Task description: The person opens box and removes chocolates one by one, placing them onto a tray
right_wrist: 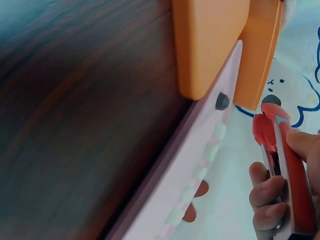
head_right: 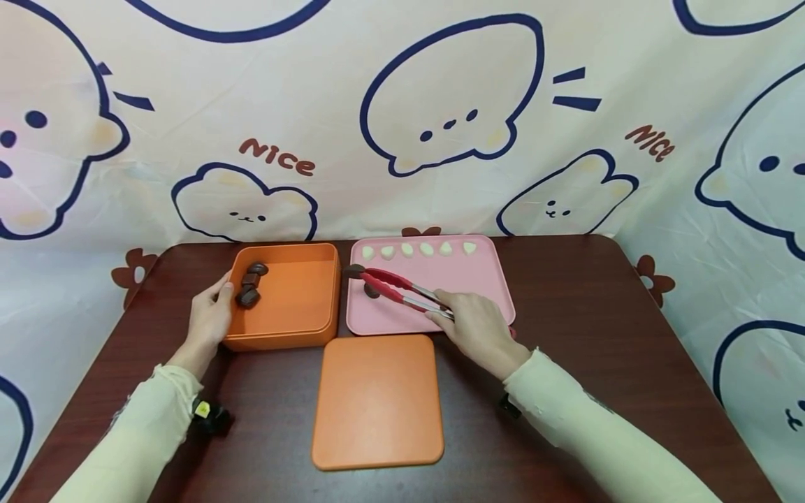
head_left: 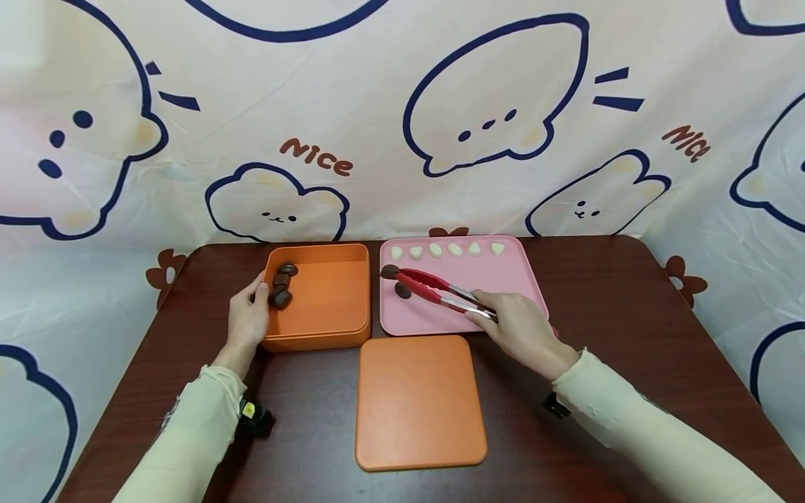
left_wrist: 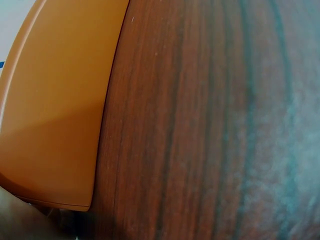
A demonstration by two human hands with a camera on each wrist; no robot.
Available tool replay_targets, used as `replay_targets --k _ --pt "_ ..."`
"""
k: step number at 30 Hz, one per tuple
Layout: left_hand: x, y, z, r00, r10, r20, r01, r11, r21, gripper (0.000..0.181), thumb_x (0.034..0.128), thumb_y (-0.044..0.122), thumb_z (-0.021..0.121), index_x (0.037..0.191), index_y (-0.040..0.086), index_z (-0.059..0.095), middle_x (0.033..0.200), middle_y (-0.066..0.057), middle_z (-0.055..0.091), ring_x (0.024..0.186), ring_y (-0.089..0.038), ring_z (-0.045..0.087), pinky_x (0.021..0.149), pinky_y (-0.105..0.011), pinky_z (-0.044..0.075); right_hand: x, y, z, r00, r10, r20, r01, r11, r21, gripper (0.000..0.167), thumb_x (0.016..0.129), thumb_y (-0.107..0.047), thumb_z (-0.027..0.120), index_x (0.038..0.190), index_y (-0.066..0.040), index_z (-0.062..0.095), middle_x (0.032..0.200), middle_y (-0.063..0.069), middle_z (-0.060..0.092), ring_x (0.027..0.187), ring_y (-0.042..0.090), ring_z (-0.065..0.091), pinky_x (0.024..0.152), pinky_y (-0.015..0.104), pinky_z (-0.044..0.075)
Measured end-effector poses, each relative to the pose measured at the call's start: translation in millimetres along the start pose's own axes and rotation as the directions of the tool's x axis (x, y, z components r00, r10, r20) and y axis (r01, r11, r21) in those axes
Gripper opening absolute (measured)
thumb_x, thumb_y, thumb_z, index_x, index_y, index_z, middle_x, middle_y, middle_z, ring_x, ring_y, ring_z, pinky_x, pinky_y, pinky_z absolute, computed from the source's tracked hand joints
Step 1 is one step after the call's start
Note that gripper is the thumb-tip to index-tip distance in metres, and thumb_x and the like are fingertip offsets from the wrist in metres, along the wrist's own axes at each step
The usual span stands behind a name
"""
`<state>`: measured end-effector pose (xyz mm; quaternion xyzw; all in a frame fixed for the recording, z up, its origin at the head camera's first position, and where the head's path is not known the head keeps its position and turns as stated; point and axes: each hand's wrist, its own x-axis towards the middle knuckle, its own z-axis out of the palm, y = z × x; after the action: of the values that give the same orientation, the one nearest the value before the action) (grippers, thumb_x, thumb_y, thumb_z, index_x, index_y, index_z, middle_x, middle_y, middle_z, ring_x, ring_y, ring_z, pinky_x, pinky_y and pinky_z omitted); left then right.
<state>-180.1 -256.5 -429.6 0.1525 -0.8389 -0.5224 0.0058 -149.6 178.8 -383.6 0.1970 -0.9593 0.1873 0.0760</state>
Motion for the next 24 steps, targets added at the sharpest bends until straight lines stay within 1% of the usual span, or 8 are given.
replay_targets --k 2,7,10,12,19,24 --pt "-0.1 -0.2 0.0 1.0 0.002 0.001 -0.002 1.0 0.002 0.049 0.1114 0.035 0.028 0.16 0.027 0.028 0.167 -0.007 0.027 0.155 -0.031 0.022 0.126 -0.054 0.022 -2.6 5 0 1.0 0.009 -0.002 -0.009 1.0 -0.013 0.032 0.093 -0.032 0.074 0.119 -0.015 0.074 0.101 0.005 0.077 0.079 0.021 0.064 0.071 0.04 0.054" --pt "0.0 -0.8 -0.2 1.0 0.004 -0.003 -0.004 1.0 0.005 0.049 0.1114 0.036 0.028 0.16 0.027 0.028 0.167 -0.007 0.027 0.155 -0.032 0.022 0.126 -0.054 0.023 -7.8 16 -1 0.999 0.03 -0.016 -0.031 0.997 -0.066 0.023 0.093 -0.033 0.073 0.109 -0.017 0.073 0.09 0.005 0.073 0.071 0.021 0.059 0.061 0.046 0.052" --pt "-0.4 -0.9 -0.5 1.0 0.003 -0.005 -0.003 1.0 0.007 0.049 0.1114 0.035 0.028 0.16 0.028 0.028 0.166 -0.007 0.028 0.155 -0.031 0.023 0.126 -0.054 0.023 -10.4 21 0 0.999 0.041 -0.02 -0.042 0.994 -0.099 0.025 0.093 -0.033 0.074 0.11 -0.015 0.073 0.091 0.007 0.073 0.068 0.023 0.061 0.058 0.05 0.052" --pt "-0.7 -1.4 -1.2 1.0 0.004 -0.003 -0.004 1.0 0.007 0.049 0.1114 0.035 0.028 0.16 0.027 0.028 0.166 -0.008 0.028 0.155 -0.032 0.023 0.126 -0.054 0.023 -11.6 24 0 0.999 0.032 -0.024 -0.035 0.992 -0.122 0.026 0.093 -0.032 0.074 0.111 -0.014 0.072 0.091 0.009 0.073 0.066 0.025 0.061 0.056 0.051 0.052" --pt "-0.3 -1.9 -0.6 1.0 0.008 -0.011 -0.008 1.0 0.008 0.048 0.1116 0.033 0.028 0.16 0.026 0.029 0.166 -0.007 0.028 0.155 -0.031 0.023 0.126 -0.053 0.023 -13.2 29 5 0.998 -0.035 -0.059 0.022 0.979 -0.205 0.026 0.091 -0.031 0.076 0.108 -0.011 0.07 0.076 0.007 0.067 0.06 0.025 0.06 0.051 0.049 0.052" --pt "-0.2 -0.8 -0.3 1.0 0.016 -0.018 -0.016 1.0 0.014 0.049 0.1115 0.032 0.029 0.16 0.023 0.03 0.166 -0.009 0.028 0.155 -0.032 0.024 0.126 -0.053 0.024 -12.6 31 6 0.996 -0.069 -0.064 0.053 0.971 -0.232 0.027 0.09 -0.029 0.077 0.105 -0.009 0.067 0.073 0.006 0.065 0.057 0.023 0.058 0.048 0.047 0.051"
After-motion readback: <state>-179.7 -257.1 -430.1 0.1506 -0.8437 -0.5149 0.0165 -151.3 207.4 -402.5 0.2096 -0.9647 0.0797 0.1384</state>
